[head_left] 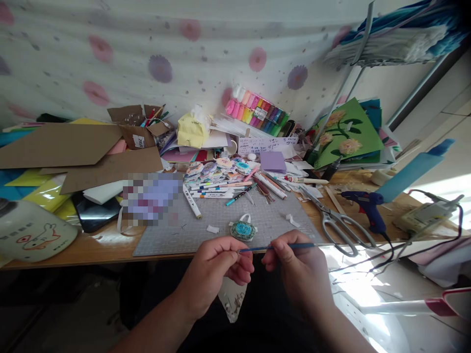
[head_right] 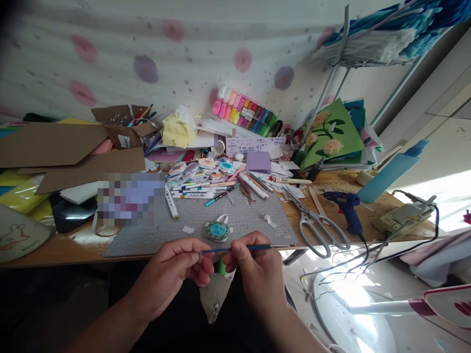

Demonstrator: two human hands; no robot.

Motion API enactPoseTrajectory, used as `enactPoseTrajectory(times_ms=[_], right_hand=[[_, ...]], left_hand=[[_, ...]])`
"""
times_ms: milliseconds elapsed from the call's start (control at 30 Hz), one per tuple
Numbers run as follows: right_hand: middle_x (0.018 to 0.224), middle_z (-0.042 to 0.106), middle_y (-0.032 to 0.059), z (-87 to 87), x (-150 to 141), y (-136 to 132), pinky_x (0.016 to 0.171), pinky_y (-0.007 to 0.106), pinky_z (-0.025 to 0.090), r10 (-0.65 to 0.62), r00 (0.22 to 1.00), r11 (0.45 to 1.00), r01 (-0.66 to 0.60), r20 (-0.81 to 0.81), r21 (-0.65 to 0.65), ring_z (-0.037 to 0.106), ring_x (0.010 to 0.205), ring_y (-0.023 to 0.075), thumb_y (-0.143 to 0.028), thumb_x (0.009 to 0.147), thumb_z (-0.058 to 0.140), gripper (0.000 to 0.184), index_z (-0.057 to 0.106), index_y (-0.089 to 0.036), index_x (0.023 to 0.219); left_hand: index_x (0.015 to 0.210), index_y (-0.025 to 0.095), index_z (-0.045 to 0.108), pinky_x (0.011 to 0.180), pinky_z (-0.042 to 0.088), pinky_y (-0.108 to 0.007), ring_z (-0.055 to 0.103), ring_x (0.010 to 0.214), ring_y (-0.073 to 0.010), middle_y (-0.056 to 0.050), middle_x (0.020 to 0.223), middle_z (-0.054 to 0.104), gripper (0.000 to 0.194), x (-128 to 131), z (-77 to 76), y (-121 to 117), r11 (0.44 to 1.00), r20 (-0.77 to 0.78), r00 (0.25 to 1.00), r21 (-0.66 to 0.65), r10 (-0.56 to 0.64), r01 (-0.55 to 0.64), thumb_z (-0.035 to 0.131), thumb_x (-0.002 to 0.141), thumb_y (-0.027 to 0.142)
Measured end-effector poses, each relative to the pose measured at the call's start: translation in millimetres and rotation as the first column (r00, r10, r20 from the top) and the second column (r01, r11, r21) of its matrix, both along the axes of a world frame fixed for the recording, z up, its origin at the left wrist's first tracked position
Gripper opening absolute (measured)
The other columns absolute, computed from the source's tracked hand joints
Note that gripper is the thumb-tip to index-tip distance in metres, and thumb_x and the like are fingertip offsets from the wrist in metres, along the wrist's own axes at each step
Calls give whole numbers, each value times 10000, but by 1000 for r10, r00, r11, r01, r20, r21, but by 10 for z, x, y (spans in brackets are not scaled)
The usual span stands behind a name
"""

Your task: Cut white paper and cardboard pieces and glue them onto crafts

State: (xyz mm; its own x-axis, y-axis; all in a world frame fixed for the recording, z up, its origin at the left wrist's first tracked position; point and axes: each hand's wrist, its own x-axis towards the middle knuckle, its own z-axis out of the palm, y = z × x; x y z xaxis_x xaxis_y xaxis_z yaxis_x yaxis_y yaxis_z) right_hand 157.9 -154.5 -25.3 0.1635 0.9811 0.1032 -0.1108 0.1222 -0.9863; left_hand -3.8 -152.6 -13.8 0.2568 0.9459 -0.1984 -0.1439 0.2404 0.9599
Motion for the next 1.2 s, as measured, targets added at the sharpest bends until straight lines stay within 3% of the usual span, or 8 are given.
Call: enactPoseTrajectory(times_ms=[100,333,600,767,1033,1200], right_hand=[[524,667,-13,17,12,-14,482,236,486,49,999,999,-49,12,14,606,459,140,-377,808,678,248,593,-197,659],[563,658,-15,-8,90,-60,520,238,473,127,979,966,-158,159,203,608,520,143,-322,820,674,181,637,-202,690],[608,665,-11,-24,218,-5,539,213,486,283,946,945,-303,157,123,618,558,126,-321,846,662,171,613,-197,740],[621,671,-14,-10,230,12,566,215,493,322,939,940,-332,124,76,626,574,122,-323,857,656,168,604,-201,754],[625,658,-11,-21,187,-5,568,225,466,313,924,935,-340,221,97,611,581,127,-340,857,652,184,608,-201,745],[628,665,-6,-19,207,29,576,225,479,353,923,932,-362,157,33,615,588,128,-351,842,671,184,602,-198,766]], left_hand=[[724,130,661,546,493,-244,615,551,-124,-27,642,679,182,-10,2,-3,1000,-40,999,19,9,-8,529,819,213],[651,149,613,489,466,-230,571,466,-105,6,548,644,176,34,23,-15,999,-158,987,4,37,-37,497,778,183],[629,149,617,480,472,-239,591,470,-121,-2,545,648,155,51,8,-23,998,-156,988,-68,7,-18,470,677,136],[681,133,652,523,494,-257,625,512,-138,-35,599,692,148,-2,19,-29,997,-84,996,-71,-22,16,517,705,188],[630,146,640,503,493,-250,611,479,-130,-7,556,671,125,-3,-15,-29,998,-195,980,-42,34,-43,522,668,154],[610,145,633,465,478,-234,603,453,-129,-15,527,675,127,-16,-61,-3,993,-88,996,-109,35,-45,510,641,145]])
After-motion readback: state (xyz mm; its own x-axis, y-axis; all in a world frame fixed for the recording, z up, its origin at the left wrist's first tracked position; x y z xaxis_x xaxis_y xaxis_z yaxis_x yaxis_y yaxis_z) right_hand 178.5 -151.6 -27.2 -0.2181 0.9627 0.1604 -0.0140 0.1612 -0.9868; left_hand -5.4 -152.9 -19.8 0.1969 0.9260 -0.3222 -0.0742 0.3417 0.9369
